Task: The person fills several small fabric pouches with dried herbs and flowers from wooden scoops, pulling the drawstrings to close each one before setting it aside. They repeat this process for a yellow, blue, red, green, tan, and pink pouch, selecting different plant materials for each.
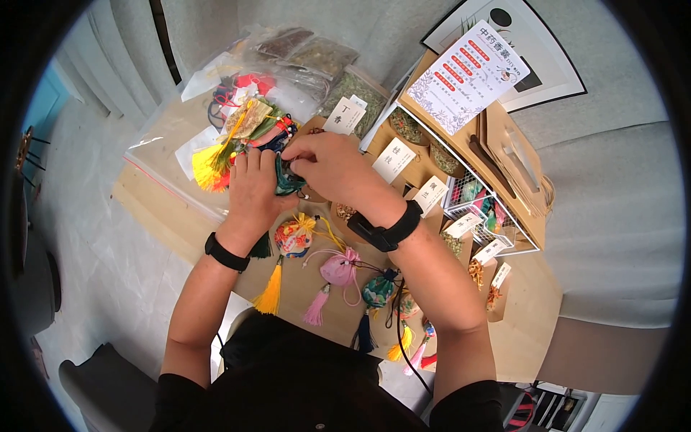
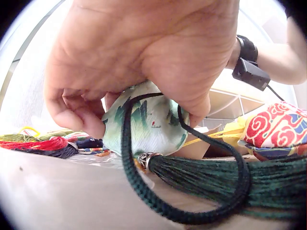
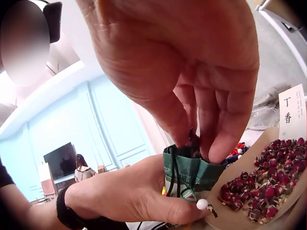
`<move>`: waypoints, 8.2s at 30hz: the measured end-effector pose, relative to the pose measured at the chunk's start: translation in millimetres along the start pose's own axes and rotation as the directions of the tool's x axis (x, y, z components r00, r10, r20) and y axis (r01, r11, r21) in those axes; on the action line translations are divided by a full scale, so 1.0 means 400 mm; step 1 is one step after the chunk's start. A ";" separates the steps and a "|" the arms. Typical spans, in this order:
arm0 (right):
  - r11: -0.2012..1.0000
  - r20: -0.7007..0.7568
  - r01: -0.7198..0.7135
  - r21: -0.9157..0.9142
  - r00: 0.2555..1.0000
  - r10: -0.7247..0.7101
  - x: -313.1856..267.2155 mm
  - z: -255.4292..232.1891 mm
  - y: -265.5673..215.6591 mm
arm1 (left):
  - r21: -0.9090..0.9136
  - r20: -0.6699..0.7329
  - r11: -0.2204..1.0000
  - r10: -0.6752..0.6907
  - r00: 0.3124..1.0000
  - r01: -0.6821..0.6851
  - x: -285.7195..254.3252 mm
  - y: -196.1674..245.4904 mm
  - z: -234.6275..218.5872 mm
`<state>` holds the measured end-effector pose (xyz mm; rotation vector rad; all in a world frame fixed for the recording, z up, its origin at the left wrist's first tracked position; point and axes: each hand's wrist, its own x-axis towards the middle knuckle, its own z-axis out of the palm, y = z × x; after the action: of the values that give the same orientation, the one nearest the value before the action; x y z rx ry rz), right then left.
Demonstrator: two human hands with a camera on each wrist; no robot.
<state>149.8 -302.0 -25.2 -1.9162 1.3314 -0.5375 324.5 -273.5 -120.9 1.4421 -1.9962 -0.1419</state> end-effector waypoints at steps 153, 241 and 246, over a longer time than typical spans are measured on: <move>0.993 -0.082 -0.041 0.112 0.995 0.050 0.017 0.020 0.041 | -0.042 -0.003 0.999 -0.014 1.000 0.014 0.008 0.009 0.006; 0.630 -0.264 0.002 0.777 0.909 0.322 -1.057 0.081 -0.032 | -0.849 0.250 0.483 0.724 0.643 -0.214 -0.448 0.430 -0.163; 0.668 -0.370 0.043 0.743 0.858 0.356 -1.059 0.079 -0.018 | -0.900 0.209 0.409 0.708 0.674 -0.150 -0.422 0.402 -0.215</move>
<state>16.6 101.1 -11.9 -0.9908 1.2775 -1.3119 272.5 -38.9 -57.5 0.1393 -2.1769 -1.2557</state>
